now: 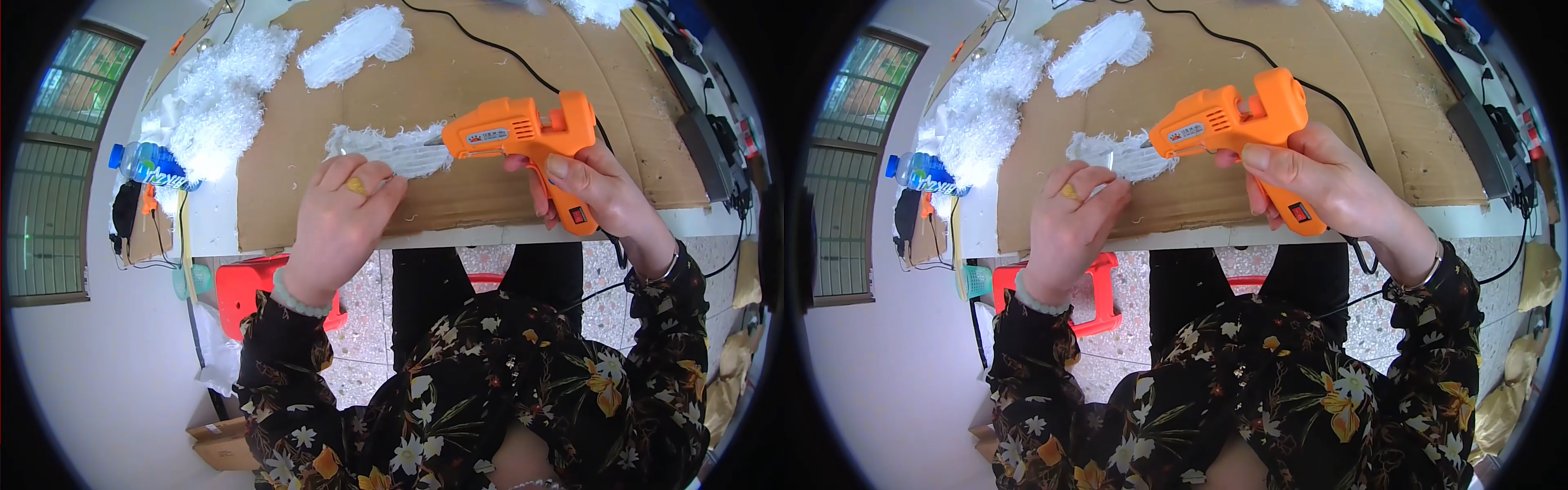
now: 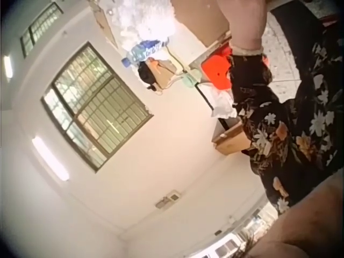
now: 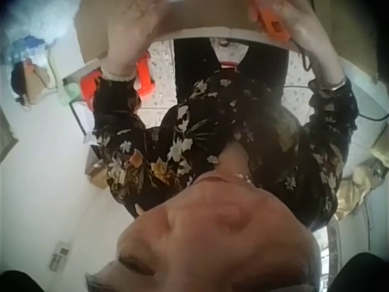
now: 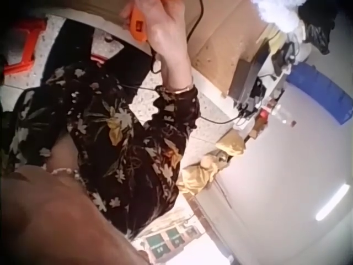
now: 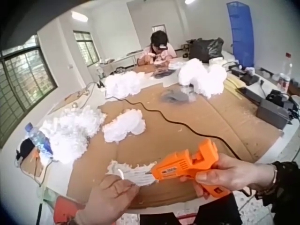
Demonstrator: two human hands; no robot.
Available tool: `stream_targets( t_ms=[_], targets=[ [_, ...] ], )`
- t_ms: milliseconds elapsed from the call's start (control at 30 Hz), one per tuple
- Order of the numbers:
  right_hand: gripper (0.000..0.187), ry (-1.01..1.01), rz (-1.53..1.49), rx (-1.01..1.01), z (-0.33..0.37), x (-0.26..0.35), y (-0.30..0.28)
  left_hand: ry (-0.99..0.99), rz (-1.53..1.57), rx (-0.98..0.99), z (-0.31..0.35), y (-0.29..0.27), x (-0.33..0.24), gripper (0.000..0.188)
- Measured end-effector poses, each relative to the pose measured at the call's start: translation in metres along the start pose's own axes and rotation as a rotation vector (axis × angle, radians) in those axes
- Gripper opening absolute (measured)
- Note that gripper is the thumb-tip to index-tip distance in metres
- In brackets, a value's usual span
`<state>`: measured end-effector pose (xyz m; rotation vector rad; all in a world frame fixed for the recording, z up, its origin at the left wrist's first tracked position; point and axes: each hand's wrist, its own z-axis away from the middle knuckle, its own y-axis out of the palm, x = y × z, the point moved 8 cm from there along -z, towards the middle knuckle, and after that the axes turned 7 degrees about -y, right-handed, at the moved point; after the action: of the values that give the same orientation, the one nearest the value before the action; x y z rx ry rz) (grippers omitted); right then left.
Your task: Applying hot glue to cardboard and attaching cotton fluff to create cloud decorations.
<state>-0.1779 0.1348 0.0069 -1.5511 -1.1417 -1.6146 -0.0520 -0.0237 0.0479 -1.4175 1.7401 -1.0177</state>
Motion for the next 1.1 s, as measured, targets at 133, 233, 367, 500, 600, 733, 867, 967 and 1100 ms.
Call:
stream_targets(
  t_ms=[133, 233, 367, 500, 600, 733, 867, 967, 1100],
  targets=[
    [0.058, 0.015, 0.022, -0.009, 0.001, 0.000, -0.001, 0.114, -0.066, 0.046, -0.012, 0.008, -0.009, 0.018],
    [0.058, 0.007, 0.029, -0.002, 0.001, 0.003, -0.003, 0.115, -0.087, 0.146, -0.017, 0.019, -0.009, 0.017],
    [0.039, 0.067, 0.060, 0.054, -0.006, 0.009, 0.007, -0.124, 0.090, 0.099, -0.007, 0.019, 0.013, 0.015],
    [0.038, 0.082, 0.114, -0.001, -0.010, 0.009, 0.005, -0.165, 0.202, 0.076, -0.005, 0.022, 0.013, 0.016],
    [0.039, 0.160, 0.221, 0.165, -0.017, 0.000, 0.011, -0.121, 0.221, 0.039, -0.004, 0.017, 0.011, 0.018],
    [0.035, 0.208, 0.251, 0.213, -0.025, -0.004, 0.014, -0.375, 0.457, 0.109, 0.002, 0.014, 0.032, 0.022],
    [0.044, 0.273, 0.237, 0.219, -0.026, -0.010, 0.017, -0.435, 0.481, 0.049, 0.000, 0.014, 0.046, 0.026],
    [0.045, 0.294, 0.214, 0.219, -0.026, -0.009, 0.018, -0.370, 0.407, 0.088, -0.007, 0.018, 0.045, 0.026],
    [0.046, 0.272, 0.249, 0.239, -0.027, -0.007, 0.021, -0.316, 0.344, 0.084, -0.009, 0.017, 0.042, 0.029]
  ],
)
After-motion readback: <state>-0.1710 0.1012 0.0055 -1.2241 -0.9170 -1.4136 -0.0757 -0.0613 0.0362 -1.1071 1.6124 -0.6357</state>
